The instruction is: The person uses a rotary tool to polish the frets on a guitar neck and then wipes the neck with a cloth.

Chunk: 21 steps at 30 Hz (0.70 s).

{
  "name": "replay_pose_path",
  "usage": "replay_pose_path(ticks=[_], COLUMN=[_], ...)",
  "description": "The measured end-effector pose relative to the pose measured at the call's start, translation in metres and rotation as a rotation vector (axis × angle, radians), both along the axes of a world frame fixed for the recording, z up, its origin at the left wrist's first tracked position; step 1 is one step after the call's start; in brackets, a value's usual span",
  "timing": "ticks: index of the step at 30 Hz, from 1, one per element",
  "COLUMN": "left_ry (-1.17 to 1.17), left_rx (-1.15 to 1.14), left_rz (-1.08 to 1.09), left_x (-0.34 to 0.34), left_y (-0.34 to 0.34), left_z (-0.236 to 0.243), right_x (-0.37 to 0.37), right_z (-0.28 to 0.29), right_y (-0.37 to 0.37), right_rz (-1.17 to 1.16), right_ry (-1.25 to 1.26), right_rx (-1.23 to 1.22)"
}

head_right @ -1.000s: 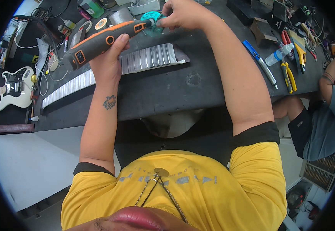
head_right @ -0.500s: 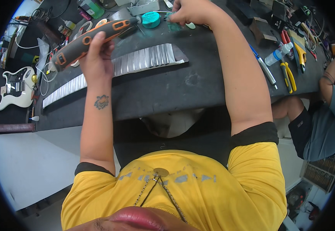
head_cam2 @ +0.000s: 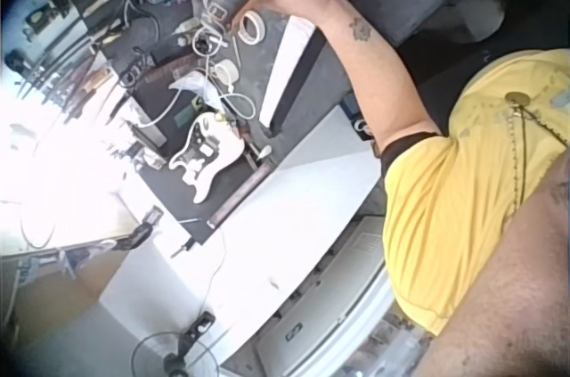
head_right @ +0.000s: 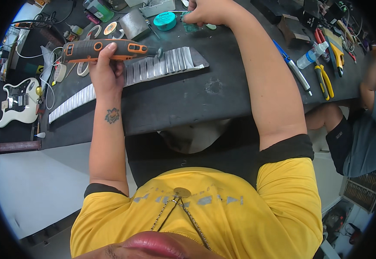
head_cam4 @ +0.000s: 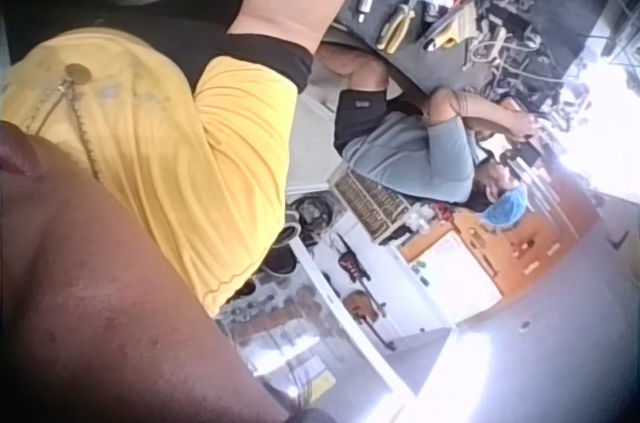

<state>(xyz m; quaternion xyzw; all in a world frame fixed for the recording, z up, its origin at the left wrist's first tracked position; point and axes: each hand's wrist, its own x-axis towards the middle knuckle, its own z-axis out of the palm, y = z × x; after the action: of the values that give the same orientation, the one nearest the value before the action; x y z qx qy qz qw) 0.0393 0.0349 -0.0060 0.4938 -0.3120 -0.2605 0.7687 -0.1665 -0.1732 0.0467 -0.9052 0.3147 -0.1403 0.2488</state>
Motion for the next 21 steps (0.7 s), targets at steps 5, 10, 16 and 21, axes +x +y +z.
replay_pose_path(ticks=[5,10,16,21], left_ry=[-0.007,-0.008,0.000,-0.001], left_rx=[0.028,0.031,0.016,0.045], left_rz=[-0.015,0.005,0.027,-0.005], left_x=[0.002,0.001,-0.001,-0.001], left_y=[0.002,0.000,0.000,0.000], left_z=[-0.001,0.003,0.001,-0.001], right_x=[-0.001,0.002,0.004,0.002], right_z=[-0.004,-0.006,-0.005,-0.008], right_y=[-0.002,-0.004,0.002,-0.004], right_rz=[0.001,0.014,-0.005,0.025], right_ry=[-0.024,-0.001,-0.005,0.059], right_rx=[0.021,0.016,-0.014,-0.079])
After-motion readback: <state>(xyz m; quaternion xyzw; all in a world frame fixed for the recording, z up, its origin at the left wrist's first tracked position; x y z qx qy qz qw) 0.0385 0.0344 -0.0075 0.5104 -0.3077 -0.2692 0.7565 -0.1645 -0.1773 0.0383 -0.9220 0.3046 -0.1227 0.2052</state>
